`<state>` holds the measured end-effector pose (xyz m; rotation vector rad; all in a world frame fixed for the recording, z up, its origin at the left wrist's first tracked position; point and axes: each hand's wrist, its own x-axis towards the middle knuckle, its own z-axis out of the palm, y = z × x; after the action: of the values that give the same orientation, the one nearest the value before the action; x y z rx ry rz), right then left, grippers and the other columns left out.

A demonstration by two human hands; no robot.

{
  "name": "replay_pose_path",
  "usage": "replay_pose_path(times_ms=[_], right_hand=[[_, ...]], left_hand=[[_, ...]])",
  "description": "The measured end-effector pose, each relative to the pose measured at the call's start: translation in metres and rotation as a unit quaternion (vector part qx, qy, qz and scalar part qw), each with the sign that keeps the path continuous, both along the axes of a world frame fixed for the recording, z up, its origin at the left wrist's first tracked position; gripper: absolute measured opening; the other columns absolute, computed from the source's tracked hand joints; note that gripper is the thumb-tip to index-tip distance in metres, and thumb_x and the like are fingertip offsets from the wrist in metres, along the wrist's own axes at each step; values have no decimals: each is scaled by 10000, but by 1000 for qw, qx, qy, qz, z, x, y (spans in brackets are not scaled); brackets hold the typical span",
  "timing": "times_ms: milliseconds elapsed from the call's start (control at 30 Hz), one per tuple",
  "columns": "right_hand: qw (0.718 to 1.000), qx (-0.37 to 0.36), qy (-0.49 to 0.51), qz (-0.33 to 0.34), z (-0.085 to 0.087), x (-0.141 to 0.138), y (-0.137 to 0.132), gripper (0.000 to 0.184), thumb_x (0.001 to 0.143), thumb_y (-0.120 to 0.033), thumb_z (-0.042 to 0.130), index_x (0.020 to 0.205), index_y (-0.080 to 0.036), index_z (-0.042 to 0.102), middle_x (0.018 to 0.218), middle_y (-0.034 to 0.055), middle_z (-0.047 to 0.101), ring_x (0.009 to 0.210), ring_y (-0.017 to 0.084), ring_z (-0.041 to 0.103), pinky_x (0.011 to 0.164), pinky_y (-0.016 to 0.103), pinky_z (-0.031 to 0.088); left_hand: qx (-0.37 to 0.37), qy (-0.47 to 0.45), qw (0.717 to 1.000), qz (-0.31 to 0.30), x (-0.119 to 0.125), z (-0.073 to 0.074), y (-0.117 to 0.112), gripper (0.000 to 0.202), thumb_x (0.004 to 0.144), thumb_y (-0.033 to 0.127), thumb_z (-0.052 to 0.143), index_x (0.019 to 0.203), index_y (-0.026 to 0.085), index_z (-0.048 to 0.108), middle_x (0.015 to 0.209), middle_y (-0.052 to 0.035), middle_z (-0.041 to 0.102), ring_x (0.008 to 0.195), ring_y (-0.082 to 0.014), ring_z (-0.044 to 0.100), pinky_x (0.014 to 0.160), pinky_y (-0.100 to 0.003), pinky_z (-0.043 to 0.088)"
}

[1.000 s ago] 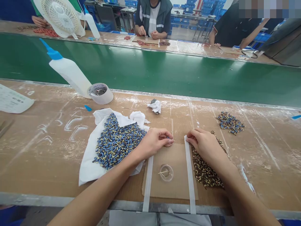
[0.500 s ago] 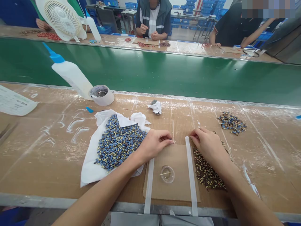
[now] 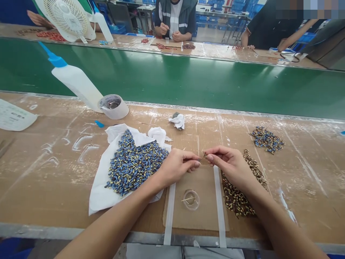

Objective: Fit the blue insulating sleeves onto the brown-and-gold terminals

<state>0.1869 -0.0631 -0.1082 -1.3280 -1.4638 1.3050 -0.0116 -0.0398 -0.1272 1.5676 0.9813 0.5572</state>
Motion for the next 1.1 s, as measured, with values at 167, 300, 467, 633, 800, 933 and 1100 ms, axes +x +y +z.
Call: replay_pose_path(times_ms=[167,300,467,633,800,933,1100], right_hand=[[1000,8,14,-22,-5,-10,-4,164,837,-319,666,934,-191,696,824,39,716,739,155,661,694,291,540],[999,18,-2,-32,-6,-9,-4,172,840,-321,665,942,-186,694,875,57,728,789,176,688,730,312,561],[1000,19,-7,-14,-10,-10,-3,170,841,-321,665,933,-179,680,892,65,727,810,184,692,749,318,560],[999,37,-25,1,-15,-10,-3,138,854,-309,651,911,-184,669,883,57,717,824,182,678,768,323,544],[997,67,-42,11,-14,-9,-4,104,867,-284,633,902,-190,662,872,44,689,827,174,652,763,315,525],[998,58,-25,9,-12,-10,-4,96,867,-282,634,878,-190,662,839,32,664,791,157,628,727,293,508],[1000,29,0,0,-9,-11,-6,105,857,-291,653,874,-187,661,809,18,640,755,138,601,695,271,482]], left_hand=[[78,-4,997,-24,0,5,-1,205,888,187,515,813,122,694,703,-27,648,635,-107,577,620,-232,467],[97,5,995,-13,1,4,-2,179,884,176,521,902,128,693,741,-28,655,655,-109,580,634,-231,470],[85,-12,996,-7,1,-1,-2,195,896,177,500,827,115,672,708,-21,645,620,-101,576,606,-214,466],[151,32,988,-6,1,1,-2,209,892,156,520,730,125,648,624,10,615,573,-92,554,571,-197,424],[285,94,954,10,0,-1,-3,163,894,161,551,777,135,660,665,2,650,605,-112,577,584,-218,407],[402,132,906,22,-1,-4,-5,127,905,182,548,859,127,653,776,-40,676,690,-148,602,623,-248,430],[472,164,866,26,-2,-2,-7,219,953,243,480,848,131,637,743,-40,647,676,-151,579,609,-256,426]])
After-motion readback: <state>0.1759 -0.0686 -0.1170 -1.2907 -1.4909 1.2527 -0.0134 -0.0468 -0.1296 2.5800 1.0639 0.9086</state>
